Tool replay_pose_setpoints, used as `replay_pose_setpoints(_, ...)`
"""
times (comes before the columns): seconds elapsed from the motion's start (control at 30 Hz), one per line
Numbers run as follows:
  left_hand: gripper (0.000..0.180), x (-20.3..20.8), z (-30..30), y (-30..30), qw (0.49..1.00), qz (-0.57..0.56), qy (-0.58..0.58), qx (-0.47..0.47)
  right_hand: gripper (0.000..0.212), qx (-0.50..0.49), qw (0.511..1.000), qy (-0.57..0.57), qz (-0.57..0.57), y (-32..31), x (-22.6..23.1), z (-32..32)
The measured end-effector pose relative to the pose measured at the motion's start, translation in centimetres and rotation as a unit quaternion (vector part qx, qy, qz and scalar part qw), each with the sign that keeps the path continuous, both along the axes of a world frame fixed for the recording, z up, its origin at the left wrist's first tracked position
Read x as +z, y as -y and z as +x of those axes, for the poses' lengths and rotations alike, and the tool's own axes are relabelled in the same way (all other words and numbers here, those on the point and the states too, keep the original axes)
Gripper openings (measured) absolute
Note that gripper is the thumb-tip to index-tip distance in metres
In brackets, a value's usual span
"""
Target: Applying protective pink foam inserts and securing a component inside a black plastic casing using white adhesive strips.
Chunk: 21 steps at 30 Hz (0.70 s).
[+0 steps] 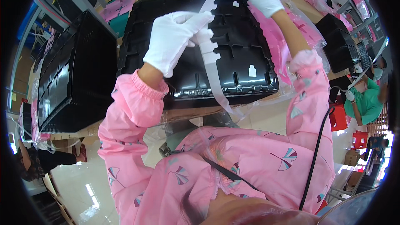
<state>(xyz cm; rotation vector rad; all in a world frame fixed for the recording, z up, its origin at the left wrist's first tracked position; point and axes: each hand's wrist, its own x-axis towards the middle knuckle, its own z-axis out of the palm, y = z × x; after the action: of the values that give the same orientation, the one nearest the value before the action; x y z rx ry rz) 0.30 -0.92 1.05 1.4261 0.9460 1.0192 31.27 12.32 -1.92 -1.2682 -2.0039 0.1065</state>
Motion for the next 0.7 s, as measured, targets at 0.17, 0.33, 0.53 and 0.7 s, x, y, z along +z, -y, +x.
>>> replay_pose_setpoints(0.17,0.032,-0.3,1.0,0.8,0.999,0.031,0.016,-0.008,0.014,0.003,0.979,0.054,0.197,13.8,4.5,-8.1)
replay_pose_setpoints(0.33,0.028,-0.7,2.1,1.2,0.995,0.096,0.016,0.017,0.025,0.127,0.974,0.063,0.174,19.7,5.0,-12.4)
replay_pose_setpoints(0.53,0.027,-0.6,2.1,2.4,0.996,0.086,0.029,0.003,0.024,0.078,0.956,0.091,0.267,20.4,3.2,-13.5)
replay_pose_setpoints(0.7,0.026,-0.6,1.9,3.3,0.998,0.059,0.032,0.011,0.028,0.079,0.902,0.126,0.405,19.8,2.3,-13.6)
